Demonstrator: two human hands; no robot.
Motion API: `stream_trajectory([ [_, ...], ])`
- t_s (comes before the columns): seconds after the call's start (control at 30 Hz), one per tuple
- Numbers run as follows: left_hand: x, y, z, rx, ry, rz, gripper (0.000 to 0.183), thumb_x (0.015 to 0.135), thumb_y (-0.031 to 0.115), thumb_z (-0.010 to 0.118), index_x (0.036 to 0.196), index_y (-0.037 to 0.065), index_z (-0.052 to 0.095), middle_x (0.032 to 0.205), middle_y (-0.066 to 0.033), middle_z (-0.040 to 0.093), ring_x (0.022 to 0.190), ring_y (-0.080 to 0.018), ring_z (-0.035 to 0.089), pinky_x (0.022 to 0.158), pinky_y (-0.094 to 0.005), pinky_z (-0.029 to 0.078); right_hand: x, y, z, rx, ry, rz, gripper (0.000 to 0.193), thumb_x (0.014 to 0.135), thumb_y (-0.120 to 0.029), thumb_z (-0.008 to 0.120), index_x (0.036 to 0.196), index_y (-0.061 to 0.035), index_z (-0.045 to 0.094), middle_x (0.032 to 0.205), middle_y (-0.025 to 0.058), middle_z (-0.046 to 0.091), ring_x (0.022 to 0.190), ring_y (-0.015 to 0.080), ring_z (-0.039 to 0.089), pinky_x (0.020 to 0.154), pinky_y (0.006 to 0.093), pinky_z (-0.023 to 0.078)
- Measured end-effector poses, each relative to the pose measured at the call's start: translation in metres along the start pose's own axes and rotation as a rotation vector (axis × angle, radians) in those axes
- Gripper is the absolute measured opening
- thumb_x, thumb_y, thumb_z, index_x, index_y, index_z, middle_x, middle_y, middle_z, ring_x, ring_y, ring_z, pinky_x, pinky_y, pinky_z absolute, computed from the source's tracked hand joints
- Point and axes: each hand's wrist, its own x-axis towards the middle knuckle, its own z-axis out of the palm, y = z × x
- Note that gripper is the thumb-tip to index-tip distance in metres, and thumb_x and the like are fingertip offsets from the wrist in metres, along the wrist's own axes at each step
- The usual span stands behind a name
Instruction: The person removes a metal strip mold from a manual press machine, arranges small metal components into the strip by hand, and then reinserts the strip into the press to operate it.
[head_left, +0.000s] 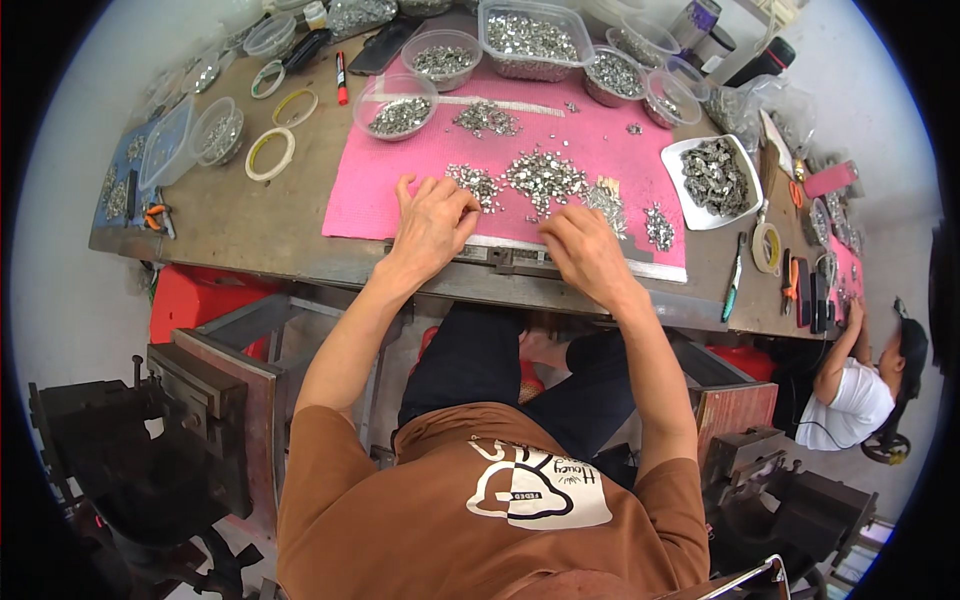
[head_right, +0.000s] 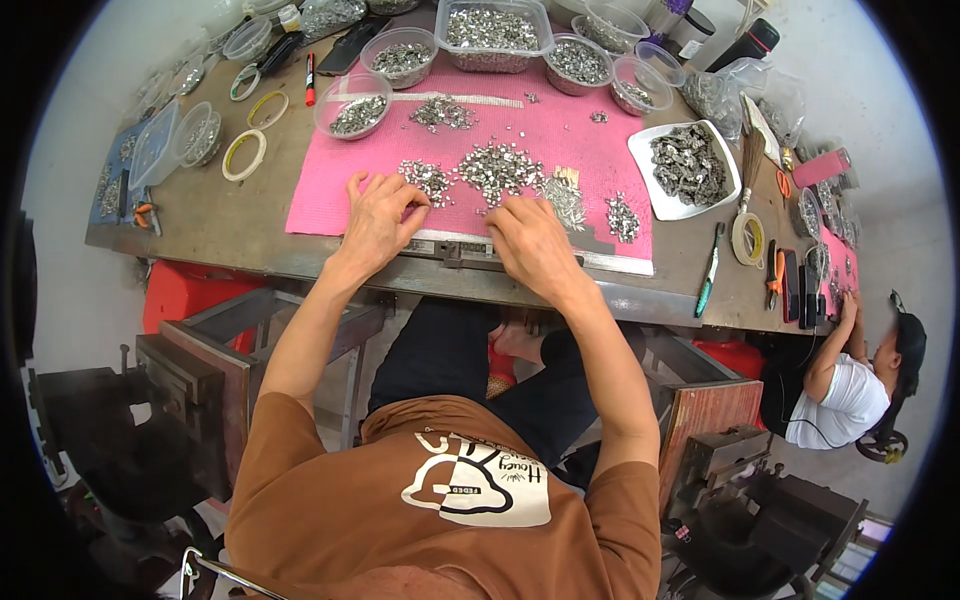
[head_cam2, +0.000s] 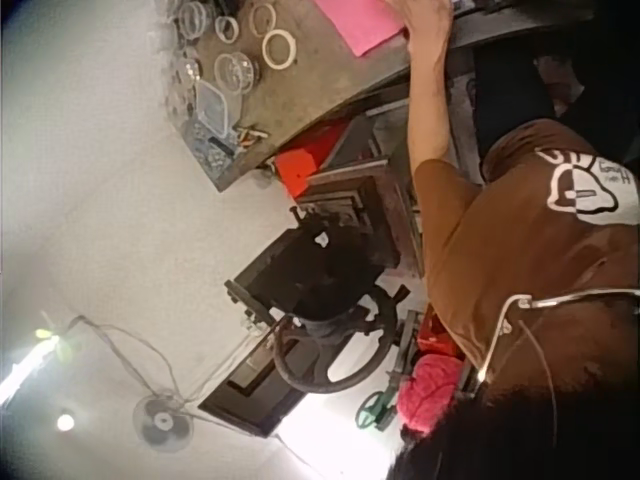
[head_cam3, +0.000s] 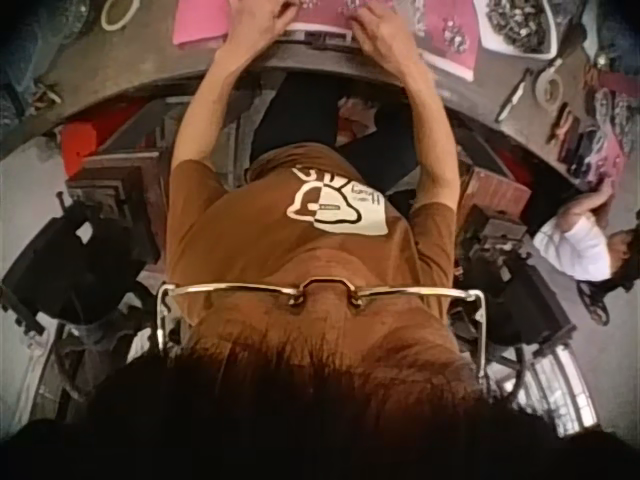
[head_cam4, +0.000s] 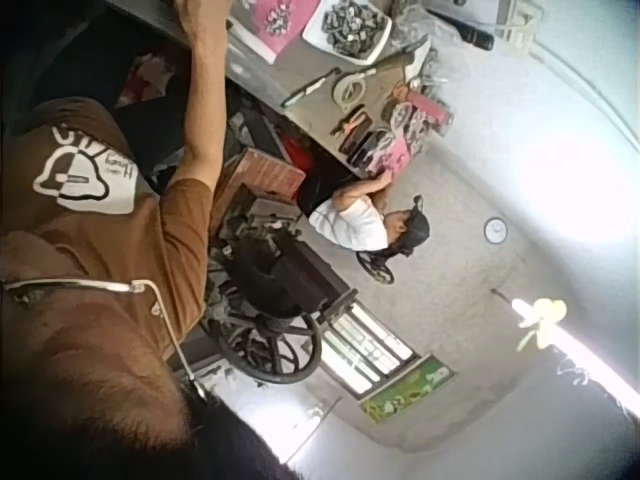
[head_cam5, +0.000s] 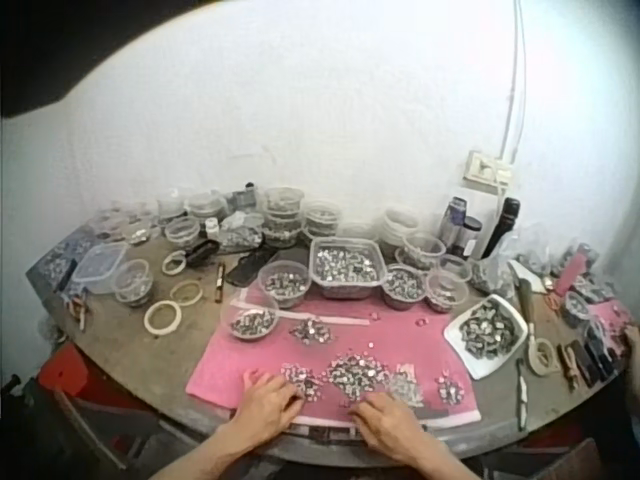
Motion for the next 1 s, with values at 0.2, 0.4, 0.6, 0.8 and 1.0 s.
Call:
stream_trajectory([
  [0.2,-0.003,-0.001,0.001,-0.044,0.015,-0.016,0.007,0.086,0.015,0.075,0.091,0.011,0.072,0.087,-0.0028,0.059,0.091,-0.0232,0.058,0.105,-0.0574,0.031,0.028,0.003,0.034,-0.062,0.015,-0.014,0.015,0.089,-0.005,0.069,0.104,-0.0059,0.071,0.091,0.0091,0.060,0.089,0.0279,0.059,0.081,0.0395,0.045],
  [0.4,-0.003,-0.002,0.000,-0.049,0.030,-0.009,0.007,0.086,0.015,0.075,0.091,0.011,0.072,0.088,-0.0028,0.059,0.091,-0.0229,0.059,0.104,-0.0571,0.031,0.031,0.006,0.039,-0.062,0.027,-0.013,0.011,0.088,-0.006,0.070,0.099,-0.0061,0.072,0.090,0.0087,0.059,0.088,0.0274,0.059,0.080,0.0394,0.045],
  [0.6,-0.003,-0.002,0.001,-0.055,0.029,-0.020,0.008,0.086,0.015,0.076,0.092,0.012,0.072,0.086,-0.0022,0.059,0.090,-0.0224,0.058,0.105,-0.0555,0.031,0.037,0.006,0.057,-0.045,0.087,0.050,0.010,0.087,-0.008,0.071,0.097,-0.0058,0.071,0.090,0.0083,0.060,0.088,0.0279,0.060,0.080,0.0403,0.045],
  [0.8,-0.002,0.002,0.003,-0.031,0.026,-0.034,0.007,0.086,0.014,0.075,0.092,0.012,0.072,0.087,-0.0024,0.059,0.091,-0.0230,0.059,0.106,-0.0570,0.030,0.038,0.003,0.053,-0.096,0.044,0.049,0.008,0.085,-0.010,0.072,0.090,-0.0048,0.068,0.089,0.0095,0.059,0.089,0.0288,0.059,0.082,0.0416,0.044],
  [1.0,-0.004,0.013,0.005,0.037,0.034,-0.017,0.006,0.087,0.014,0.073,0.091,0.011,0.070,0.090,-0.0028,0.061,0.095,-0.0241,0.059,0.107,-0.0596,0.029,0.013,0.014,0.016,0.032,0.100,0.177,0.006,0.086,-0.009,0.068,0.089,-0.0050,0.065,0.087,0.0102,0.062,0.085,0.0289,0.060,0.080,0.0417,0.043],
])
